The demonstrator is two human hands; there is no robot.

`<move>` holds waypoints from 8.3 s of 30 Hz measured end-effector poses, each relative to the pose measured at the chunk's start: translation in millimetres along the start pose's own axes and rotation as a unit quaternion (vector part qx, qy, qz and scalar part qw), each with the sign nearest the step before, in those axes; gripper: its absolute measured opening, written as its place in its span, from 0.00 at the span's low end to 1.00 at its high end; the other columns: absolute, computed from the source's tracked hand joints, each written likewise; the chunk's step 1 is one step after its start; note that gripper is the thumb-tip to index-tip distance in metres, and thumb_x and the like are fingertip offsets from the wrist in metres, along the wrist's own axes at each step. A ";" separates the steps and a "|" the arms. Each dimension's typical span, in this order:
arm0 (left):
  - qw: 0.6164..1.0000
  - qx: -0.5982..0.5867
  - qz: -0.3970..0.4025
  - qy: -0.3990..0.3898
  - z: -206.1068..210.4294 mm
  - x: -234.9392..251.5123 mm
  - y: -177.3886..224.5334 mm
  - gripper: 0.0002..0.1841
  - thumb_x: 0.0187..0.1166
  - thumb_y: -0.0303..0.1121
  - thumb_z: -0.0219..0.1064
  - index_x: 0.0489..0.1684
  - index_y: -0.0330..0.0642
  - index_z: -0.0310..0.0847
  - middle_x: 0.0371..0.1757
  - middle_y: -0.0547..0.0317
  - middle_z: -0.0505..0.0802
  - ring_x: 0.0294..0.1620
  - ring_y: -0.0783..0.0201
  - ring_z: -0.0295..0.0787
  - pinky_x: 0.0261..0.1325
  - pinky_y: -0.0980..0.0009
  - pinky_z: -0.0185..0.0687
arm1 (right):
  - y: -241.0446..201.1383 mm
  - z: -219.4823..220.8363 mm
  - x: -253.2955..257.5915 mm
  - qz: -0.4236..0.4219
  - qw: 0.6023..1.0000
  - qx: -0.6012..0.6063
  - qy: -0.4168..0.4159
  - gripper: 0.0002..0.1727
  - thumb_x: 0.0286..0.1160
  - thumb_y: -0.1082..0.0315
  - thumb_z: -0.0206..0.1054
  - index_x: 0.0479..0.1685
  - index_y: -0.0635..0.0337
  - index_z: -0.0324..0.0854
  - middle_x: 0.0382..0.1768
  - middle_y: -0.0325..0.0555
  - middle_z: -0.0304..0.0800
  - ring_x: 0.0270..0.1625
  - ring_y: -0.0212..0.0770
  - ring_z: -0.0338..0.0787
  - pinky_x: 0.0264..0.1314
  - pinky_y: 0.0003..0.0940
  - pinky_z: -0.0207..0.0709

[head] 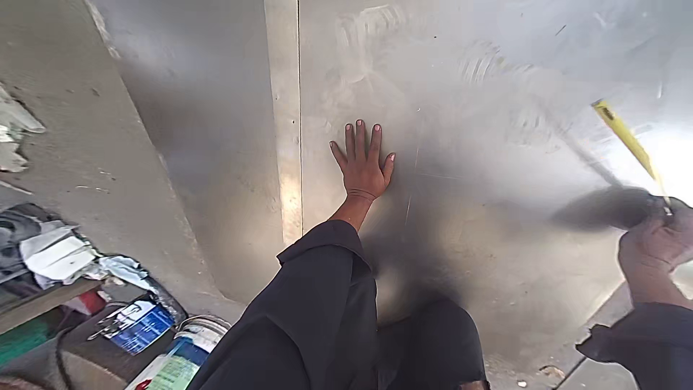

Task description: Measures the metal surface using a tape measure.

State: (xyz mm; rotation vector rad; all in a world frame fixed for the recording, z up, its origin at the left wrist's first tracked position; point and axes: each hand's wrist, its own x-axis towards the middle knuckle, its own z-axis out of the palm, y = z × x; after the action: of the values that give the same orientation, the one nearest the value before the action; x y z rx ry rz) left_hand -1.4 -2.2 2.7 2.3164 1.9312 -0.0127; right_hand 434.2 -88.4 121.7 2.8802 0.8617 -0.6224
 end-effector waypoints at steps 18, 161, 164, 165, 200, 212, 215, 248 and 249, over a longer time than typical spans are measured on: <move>0.999 -0.034 -0.009 -0.026 0.5 -1.7 -2.6 0.39 0.83 0.66 0.48 0.94 0.62 0.59 0.94 0.45 0.63 0.95 0.36 0.47 0.85 0.20 0.28 | 11.8 131.3 -135.1 0.163 0.775 0.566 -0.228 0.16 0.95 0.64 0.49 0.44 0.61 0.81 0.31 0.42 0.95 0.26 0.31 0.91 0.26 0.24 0.85; 0.947 -0.104 0.130 -0.273 -47.2 -85.0 198.1 0.24 0.84 0.24 0.55 0.80 0.37 0.75 0.89 0.55 0.73 0.60 0.45 0.88 0.59 0.43 0.77 | 31.2 10.0 63.8 -0.278 0.867 -0.269 -0.314 0.29 0.71 0.38 0.75 0.35 0.61 0.86 0.32 0.63 0.89 0.42 0.67 0.90 0.43 0.74 0.76; 0.947 -0.100 0.124 -0.280 -47.2 -84.3 204.7 0.27 0.80 0.23 0.58 0.82 0.35 0.73 0.89 0.52 0.72 0.56 0.42 0.89 0.58 0.38 0.76 | 103.5 -32.1 97.7 -0.214 0.896 -0.255 -0.294 0.24 0.73 0.43 0.76 0.38 0.60 0.88 0.36 0.63 0.91 0.45 0.68 0.90 0.48 0.76 0.76; 0.951 -0.092 0.126 -0.266 -45.5 -86.8 205.1 0.27 0.80 0.23 0.58 0.83 0.34 0.72 0.88 0.50 0.73 0.53 0.42 0.90 0.56 0.39 0.77 | 124.6 -42.9 106.7 -0.198 0.904 -0.252 -0.284 0.23 0.73 0.45 0.77 0.40 0.60 0.88 0.38 0.64 0.91 0.47 0.68 0.90 0.50 0.76 0.75; 0.971 -0.030 0.113 -0.208 -27.9 -96.8 209.7 0.32 0.79 0.25 0.57 0.89 0.39 0.65 0.87 0.50 0.75 0.56 0.43 0.90 0.55 0.41 0.76 | 148.2 -55.3 127.5 -0.091 0.951 -0.255 -0.149 0.33 0.76 0.36 0.64 0.74 0.45 0.81 0.66 0.71 0.84 0.69 0.77 0.82 0.56 0.81 0.73; 0.972 -0.031 0.118 -0.201 -27.8 -96.2 208.1 0.33 0.78 0.25 0.58 0.88 0.39 0.65 0.86 0.49 0.75 0.57 0.43 0.88 0.54 0.41 0.75 | 153.7 -55.8 139.3 -0.010 0.973 -0.157 -0.172 0.41 0.65 0.31 0.74 0.66 0.56 0.85 0.60 0.68 0.88 0.66 0.71 0.85 0.64 0.78 0.70; 0.973 -0.034 0.119 -0.196 -27.5 -96.8 208.8 0.32 0.78 0.25 0.58 0.88 0.39 0.66 0.86 0.50 0.76 0.56 0.42 0.89 0.53 0.40 0.75 | 163.5 -48.7 138.4 0.023 0.984 -0.072 -0.160 0.43 0.63 0.33 0.78 0.71 0.58 0.80 0.59 0.62 0.90 0.62 0.62 0.90 0.69 0.69 0.75; 0.968 -0.035 0.127 -0.212 -26.3 -96.9 205.6 0.32 0.80 0.27 0.57 0.89 0.39 0.65 0.88 0.51 0.73 0.56 0.42 0.87 0.54 0.40 0.74 | 165.7 -32.7 99.7 0.083 0.995 0.045 -0.023 0.41 0.60 0.47 0.81 0.69 0.66 0.73 0.57 0.65 0.86 0.62 0.63 0.86 0.64 0.67 0.74; 0.969 -0.034 0.128 -0.210 -26.4 -96.7 205.6 0.32 0.79 0.27 0.57 0.88 0.39 0.65 0.88 0.51 0.73 0.55 0.42 0.88 0.53 0.41 0.74 | 166.3 -30.4 98.9 0.080 0.995 0.059 -0.026 0.43 0.61 0.48 0.81 0.72 0.65 0.71 0.58 0.65 0.87 0.61 0.62 0.87 0.64 0.66 0.75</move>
State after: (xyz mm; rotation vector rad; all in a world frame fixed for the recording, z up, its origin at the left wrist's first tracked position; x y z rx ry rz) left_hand 180.5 -130.3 56.0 2.2692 1.4047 -0.3740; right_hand 610.3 -172.0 102.1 2.9838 0.5982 -0.7519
